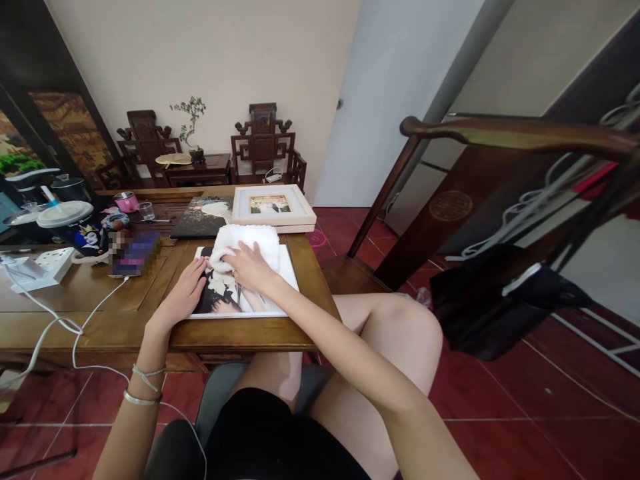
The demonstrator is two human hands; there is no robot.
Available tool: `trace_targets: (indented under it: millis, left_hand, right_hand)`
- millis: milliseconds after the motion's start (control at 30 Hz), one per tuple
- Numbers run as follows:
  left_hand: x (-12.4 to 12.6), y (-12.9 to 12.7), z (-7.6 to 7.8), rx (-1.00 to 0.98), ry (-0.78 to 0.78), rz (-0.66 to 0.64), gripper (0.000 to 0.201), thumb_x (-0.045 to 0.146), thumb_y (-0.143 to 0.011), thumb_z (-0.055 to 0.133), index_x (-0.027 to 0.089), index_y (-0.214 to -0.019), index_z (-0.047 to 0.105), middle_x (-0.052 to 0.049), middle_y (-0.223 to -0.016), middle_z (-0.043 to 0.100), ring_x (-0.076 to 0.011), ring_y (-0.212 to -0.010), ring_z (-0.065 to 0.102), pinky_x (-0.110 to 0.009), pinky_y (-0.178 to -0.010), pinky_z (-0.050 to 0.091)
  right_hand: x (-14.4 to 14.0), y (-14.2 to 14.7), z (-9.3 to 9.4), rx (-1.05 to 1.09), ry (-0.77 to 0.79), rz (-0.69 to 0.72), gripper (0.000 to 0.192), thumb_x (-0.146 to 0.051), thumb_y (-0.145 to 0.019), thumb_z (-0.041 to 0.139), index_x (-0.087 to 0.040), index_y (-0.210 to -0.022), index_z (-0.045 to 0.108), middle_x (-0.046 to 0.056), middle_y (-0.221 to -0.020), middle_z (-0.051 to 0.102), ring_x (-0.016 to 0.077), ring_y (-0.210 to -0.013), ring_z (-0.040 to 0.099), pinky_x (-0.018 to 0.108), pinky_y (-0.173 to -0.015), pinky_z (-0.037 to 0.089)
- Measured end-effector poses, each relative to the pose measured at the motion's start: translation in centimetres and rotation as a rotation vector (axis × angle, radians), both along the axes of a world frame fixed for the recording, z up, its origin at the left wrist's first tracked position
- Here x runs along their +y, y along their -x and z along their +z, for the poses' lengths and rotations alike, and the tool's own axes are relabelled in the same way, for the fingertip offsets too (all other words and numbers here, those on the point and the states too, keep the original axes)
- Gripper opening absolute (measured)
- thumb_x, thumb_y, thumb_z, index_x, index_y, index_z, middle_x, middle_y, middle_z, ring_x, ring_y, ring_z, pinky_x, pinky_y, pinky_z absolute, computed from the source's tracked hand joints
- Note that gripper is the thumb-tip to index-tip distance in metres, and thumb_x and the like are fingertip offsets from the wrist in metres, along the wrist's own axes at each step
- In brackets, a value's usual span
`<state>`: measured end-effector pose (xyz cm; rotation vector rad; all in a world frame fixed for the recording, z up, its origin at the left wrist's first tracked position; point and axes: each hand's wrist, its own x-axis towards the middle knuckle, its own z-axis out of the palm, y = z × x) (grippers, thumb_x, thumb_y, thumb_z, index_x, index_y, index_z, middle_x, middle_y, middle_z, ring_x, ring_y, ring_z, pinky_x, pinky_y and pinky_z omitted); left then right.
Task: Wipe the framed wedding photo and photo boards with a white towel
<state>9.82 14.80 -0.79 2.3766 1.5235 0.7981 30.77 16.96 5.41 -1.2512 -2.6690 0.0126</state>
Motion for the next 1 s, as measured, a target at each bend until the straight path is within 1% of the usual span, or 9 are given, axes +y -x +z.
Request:
trace_targets:
  millis: [100,233,367,500,633,733,800,900,1000]
  left_hand:
    - [0.1,0.1,-0.2,-0.009,-0.007,-0.004,0.051,0.028,-0.098,0.030,0.010,-0.145,0.040,-0.017,-0.155,0.036,-0.0261,-0.147,0.026,-0.049,-0.122,0.021]
    - [0.0,0.1,-0.3,-0.023,-0.010,-0.014,0.051,0.029,-0.098,0.031,0.013,-0.145,0.040,-0.014,-0.156,0.036,-0.0259,-0.148,0.026,-0.050,-0.121,0.021]
    - [-0.1,0.0,-0.3,-0.023,0.006,-0.001,0.053,0.030,-0.098,0.028,0.010,-0.145,0.039,-0.016,-0.156,0.034,-0.0262,-0.148,0.025,-0.048,-0.122,0.020]
    - [0.1,0.1,-0.5,-0.028,-0.007,-0.003,0.052,0.030,-0.098,0.029,0.012,-0.145,0.040,-0.015,-0.156,0.035,-0.0261,-0.147,0.026,-0.049,-0.122,0.021]
    - [0.2,0.1,-0.6,-0.018,-0.024,0.005,0.052,0.030,-0.098,0.030,0.009,-0.145,0.040,-0.017,-0.155,0.036,-0.0263,-0.147,0.028,-0.049,-0.122,0.021]
    - [0.0,0.0,-0.5,-0.005,-0.028,0.000,0.052,0.029,-0.098,0.030,0.007,-0.144,0.040,-0.020,-0.154,0.036,-0.0264,-0.147,0.028,-0.048,-0.121,0.022]
    - [0.0,0.1,-0.4,-0.006,-0.038,-0.008,0.051,0.028,-0.098,0.030,0.009,-0.145,0.040,-0.019,-0.154,0.037,-0.0258,-0.146,0.029,-0.048,-0.121,0.022]
    - [0.0,0.2,-0.5,-0.006,-0.048,-0.019,0.051,0.028,-0.098,0.030,0.010,-0.145,0.040,-0.018,-0.154,0.037,-0.0258,-0.147,0.028,-0.049,-0.121,0.023]
    - [0.2,0.3,-0.6,0.003,-0.042,-0.028,0.051,0.027,-0.098,0.029,0.008,-0.145,0.039,-0.019,-0.154,0.036,-0.0261,-0.147,0.027,-0.049,-0.121,0.022]
  right_hand:
    - [-3.0,-0.5,-0.3,-0.004,0.023,0.002,0.052,0.000,-0.082,0.043,-0.016,-0.130,0.057,0.013,-0.148,0.047,0.0367,-0.137,0.034,0.064,-0.107,0.030]
    - [-7.6,-1.7,-0.3,-0.025,0.062,0.034,0.051,0.000,-0.081,0.045,-0.017,-0.127,0.060,0.011,-0.152,0.042,0.0387,-0.143,0.028,0.067,-0.110,0.025]
    - [-9.8,-3.0,0.0,-0.027,0.100,0.100,0.051,0.001,-0.078,0.048,-0.017,-0.122,0.064,0.011,-0.153,0.042,0.0375,-0.144,0.027,0.066,-0.112,0.025]
    - [-8.4,-3.5,-0.3,0.010,0.078,0.102,0.054,0.001,-0.076,0.047,-0.020,-0.123,0.063,0.009,-0.152,0.043,0.0335,-0.145,0.028,0.063,-0.113,0.026]
    - [-4.6,-3.2,-0.8,0.027,0.056,0.066,0.059,0.001,-0.076,0.045,-0.019,-0.129,0.059,0.011,-0.150,0.046,0.0338,-0.143,0.030,0.064,-0.111,0.027]
    - [-1.8,-2.3,-0.6,0.018,0.032,0.025,0.057,0.000,-0.078,0.044,-0.016,-0.130,0.058,0.015,-0.143,0.053,0.0352,-0.140,0.034,0.063,-0.108,0.031]
    - [-0.6,-1.5,-0.4,0.010,0.018,-0.018,0.055,0.000,-0.079,0.043,-0.016,-0.128,0.059,0.015,-0.138,0.057,0.0363,-0.137,0.037,0.063,-0.105,0.033]
    - [-0.9,-0.4,-0.1,-0.007,0.005,-0.046,0.053,0.001,-0.080,0.043,-0.017,-0.127,0.061,0.014,-0.143,0.053,0.0374,-0.136,0.037,0.065,-0.104,0.033]
    - [-3.6,0.1,-0.2,-0.036,0.029,0.006,0.052,0.000,-0.082,0.045,-0.017,-0.129,0.060,0.014,-0.152,0.043,0.0386,-0.141,0.031,0.068,-0.108,0.028]
